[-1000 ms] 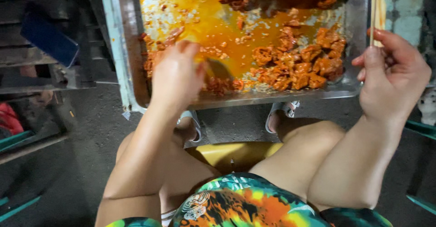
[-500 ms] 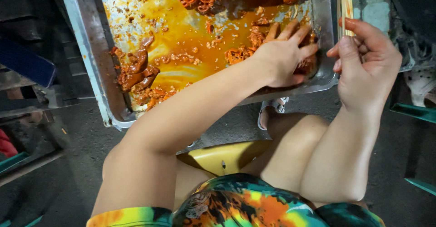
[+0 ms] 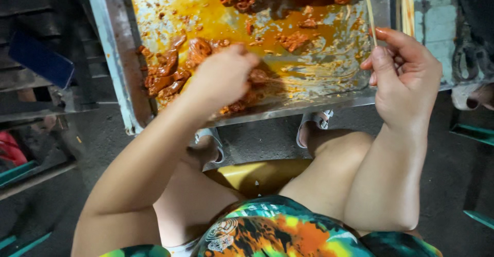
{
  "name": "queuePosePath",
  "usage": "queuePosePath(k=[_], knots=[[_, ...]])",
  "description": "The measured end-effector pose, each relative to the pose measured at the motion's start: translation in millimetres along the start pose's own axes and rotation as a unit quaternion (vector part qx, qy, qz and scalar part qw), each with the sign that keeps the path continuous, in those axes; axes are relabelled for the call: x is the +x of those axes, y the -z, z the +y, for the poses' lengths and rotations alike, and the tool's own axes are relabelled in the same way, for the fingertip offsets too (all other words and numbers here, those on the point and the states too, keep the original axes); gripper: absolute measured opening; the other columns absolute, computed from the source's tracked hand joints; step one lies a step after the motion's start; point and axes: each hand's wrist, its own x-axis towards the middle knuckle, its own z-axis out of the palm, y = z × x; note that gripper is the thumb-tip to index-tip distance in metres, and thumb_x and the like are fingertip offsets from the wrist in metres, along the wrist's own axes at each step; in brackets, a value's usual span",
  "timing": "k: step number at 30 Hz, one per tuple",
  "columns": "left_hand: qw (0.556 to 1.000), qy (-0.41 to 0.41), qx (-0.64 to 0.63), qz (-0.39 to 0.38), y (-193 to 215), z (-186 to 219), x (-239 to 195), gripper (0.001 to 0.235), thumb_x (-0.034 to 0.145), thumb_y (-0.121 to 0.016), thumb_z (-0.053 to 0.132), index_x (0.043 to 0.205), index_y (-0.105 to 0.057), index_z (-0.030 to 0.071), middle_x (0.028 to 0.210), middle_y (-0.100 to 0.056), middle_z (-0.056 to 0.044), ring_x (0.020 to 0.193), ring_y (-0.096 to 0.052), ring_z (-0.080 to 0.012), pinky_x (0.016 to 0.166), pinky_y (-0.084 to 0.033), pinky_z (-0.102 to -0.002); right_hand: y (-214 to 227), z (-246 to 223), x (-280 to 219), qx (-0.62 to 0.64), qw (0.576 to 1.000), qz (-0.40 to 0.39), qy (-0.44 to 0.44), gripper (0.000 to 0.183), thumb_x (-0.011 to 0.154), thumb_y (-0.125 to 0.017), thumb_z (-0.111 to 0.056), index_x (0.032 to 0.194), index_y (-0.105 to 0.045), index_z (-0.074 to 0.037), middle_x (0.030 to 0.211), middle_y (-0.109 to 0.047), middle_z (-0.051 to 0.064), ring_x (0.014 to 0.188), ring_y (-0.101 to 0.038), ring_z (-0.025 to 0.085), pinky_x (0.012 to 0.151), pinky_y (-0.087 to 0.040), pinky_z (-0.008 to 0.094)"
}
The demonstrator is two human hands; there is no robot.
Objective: The person threads pieces of marinated meat onto a wooden skewer by hand, using a pair of shears at one point to cut a piece of the meat before continuing to skewer.
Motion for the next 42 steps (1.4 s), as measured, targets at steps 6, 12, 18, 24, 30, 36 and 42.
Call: queuePosePath(k=[6, 12, 18, 24, 30, 36, 42], knots=[[0.973, 0.144, -0.16, 0.087, 34, -14, -35, 0.027, 0.091, -0.072, 0.016, 0.108, -0.059, 0.001, 0.099, -0.07, -0.02, 0.095, -0.069, -0.0389, 0.084, -0.054, -0.048, -15, -2, 0, -0.006, 1.0, -0.018, -0.013, 0.019, 0.115, -0.065, 0.004, 0.134, -0.066, 0.005, 0.099, -0.068, 0.008, 0.08, -0.064, 0.008, 0.068, -0.048, 0.019], [0.935, -0.03, -0.273, 0.223, 20, -6, -40, 0.025, 0.102, -0.058, 0.001, 0.127, -0.052, 0.002, 0.112, -0.074, -0.016, 0.108, -0.073, -0.0344, 0.094, -0.057, -0.042, -33, -13, -2, -0.048, 0.998, -0.014, -0.049, 0.023, 0.106, -0.065, 0.002, 0.129, -0.066, 0.002, 0.104, -0.07, 0.005, 0.08, -0.064, 0.006, 0.066, -0.047, 0.019], [0.945, 0.067, -0.278, 0.162, 29, -6, -50, 0.035, 0.099, -0.067, 0.008, 0.13, -0.05, 0.004, 0.086, -0.065, -0.018, 0.078, -0.066, -0.0353, 0.071, -0.051, -0.043, -38, -20, -4, -0.07, 0.996, -0.036, -0.046, 0.02, 0.112, -0.065, 0.002, 0.132, -0.067, 0.003, 0.098, -0.069, 0.006, 0.081, -0.065, 0.007, 0.067, -0.048, 0.019], [0.926, 0.004, -0.24, 0.291, 19, -20, -60, 0.024, 0.102, -0.068, 0.005, 0.122, -0.056, 0.005, 0.104, -0.072, -0.014, 0.099, -0.073, -0.0286, 0.085, -0.057, -0.035, -47, -25, -9, -0.08, 0.996, -0.034, -0.037, 0.022, 0.109, -0.064, 0.002, 0.13, -0.067, 0.002, 0.1, -0.069, 0.005, 0.083, -0.065, 0.008, 0.067, -0.048, 0.02], [0.896, 0.113, -0.402, 0.149, 9, -9, -46, 0.02, 0.098, -0.056, 0.004, 0.118, -0.06, 0.004, 0.103, -0.072, -0.01, 0.091, -0.072, -0.0214, 0.078, -0.059, -0.031, -43, -28, -13, -0.156, 0.984, -0.075, -0.035, 0.022, 0.112, -0.064, 0.0, 0.134, -0.07, 0.0, 0.103, -0.072, 0.006, 0.09, -0.068, 0.009, 0.072, -0.051, 0.022], [0.958, -0.047, -0.207, 0.195, -4, -8, -33, 0.026, 0.095, -0.07, 0.013, 0.118, -0.067, 0.001, 0.117, -0.068, -0.02, 0.112, -0.066, -0.0392, 0.098, -0.054, -0.046, -32, -37, -15, -0.287, 0.953, -0.089, -0.038, 0.019, 0.106, -0.067, -0.008, 0.123, -0.072, -0.001, 0.094, -0.072, 0.008, 0.083, -0.067, 0.012, 0.073, -0.051, 0.025], [0.972, -0.001, -0.049, 0.228, -11, -25, -18, 0.054, 0.08, -0.051, -0.009, 0.13, -0.066, 0.002, 0.14, -0.059, -0.026, 0.123, -0.057, -0.0441, 0.102, -0.047, -0.05, -20, -47, -12, -0.43, 0.892, -0.107, -0.086, 0.024, 0.095, -0.072, -0.014, 0.116, -0.076, -0.004, 0.083, -0.067, 0.016, 0.07, -0.065, 0.026, 0.066, -0.051, 0.037]])
